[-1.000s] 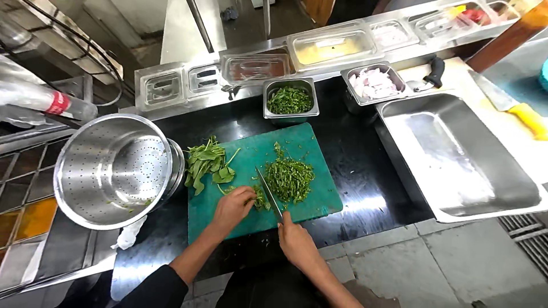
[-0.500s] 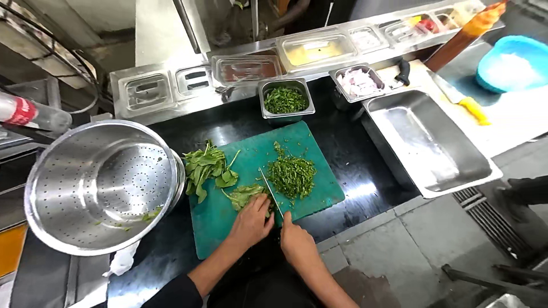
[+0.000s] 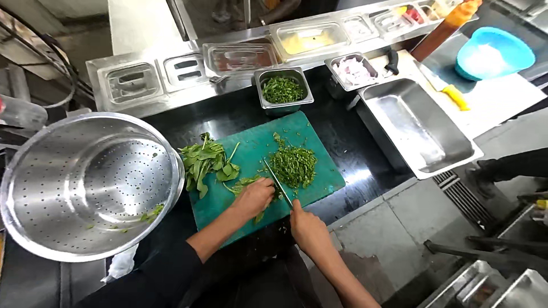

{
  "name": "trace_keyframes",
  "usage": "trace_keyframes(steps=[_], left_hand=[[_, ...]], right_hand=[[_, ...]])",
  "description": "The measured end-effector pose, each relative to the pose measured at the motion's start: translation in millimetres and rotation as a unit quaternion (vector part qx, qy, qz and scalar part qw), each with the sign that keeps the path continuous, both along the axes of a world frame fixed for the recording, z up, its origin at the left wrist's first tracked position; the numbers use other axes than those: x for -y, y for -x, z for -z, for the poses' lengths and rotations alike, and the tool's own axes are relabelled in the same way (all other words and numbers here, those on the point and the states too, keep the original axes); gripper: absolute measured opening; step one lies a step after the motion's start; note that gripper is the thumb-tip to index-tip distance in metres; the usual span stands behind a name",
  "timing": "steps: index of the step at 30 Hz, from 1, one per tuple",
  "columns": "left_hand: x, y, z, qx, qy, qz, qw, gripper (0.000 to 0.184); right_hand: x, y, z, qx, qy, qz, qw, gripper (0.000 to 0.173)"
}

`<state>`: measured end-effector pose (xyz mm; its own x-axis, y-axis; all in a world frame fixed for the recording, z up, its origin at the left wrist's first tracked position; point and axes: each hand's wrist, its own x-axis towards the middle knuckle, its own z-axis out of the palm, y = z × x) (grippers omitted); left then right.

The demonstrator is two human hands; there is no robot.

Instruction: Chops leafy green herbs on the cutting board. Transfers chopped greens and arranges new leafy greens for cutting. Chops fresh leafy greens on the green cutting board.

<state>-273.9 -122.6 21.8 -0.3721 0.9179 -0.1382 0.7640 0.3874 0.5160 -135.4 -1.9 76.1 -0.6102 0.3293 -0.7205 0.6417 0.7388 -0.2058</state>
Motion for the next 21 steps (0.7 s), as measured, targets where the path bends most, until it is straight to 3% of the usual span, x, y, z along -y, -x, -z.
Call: trace_keyframes(steps=[3,11,17,21], left_hand=[[-3.7,7.0,-5.6,0.017,0.035,0.021,0.999,0.016],[2.7,15.0,5.2,-0.012,-0.049,0.042,0.998,0.01],[9.8,18.3,15.3,-0.039,-0.121,0.059,0.99,0.007],[12.8,25.1,16.1,-0.038,-0.141,0.064,0.987,0.004]], right_hand=[[6.0,0.7,12.2,0.002,-0.002,0.004,1.0,0.04],[6.4,-11.3,-33.0,0.027,0.014,-0.004,1.0,0.038],[6.4,14.3,1.5,-0.004,0.028,-0.001,1.0,0.038],[4.9,4.0,-29.2,0.007,0.033,-0.007,0.999,0.037]])
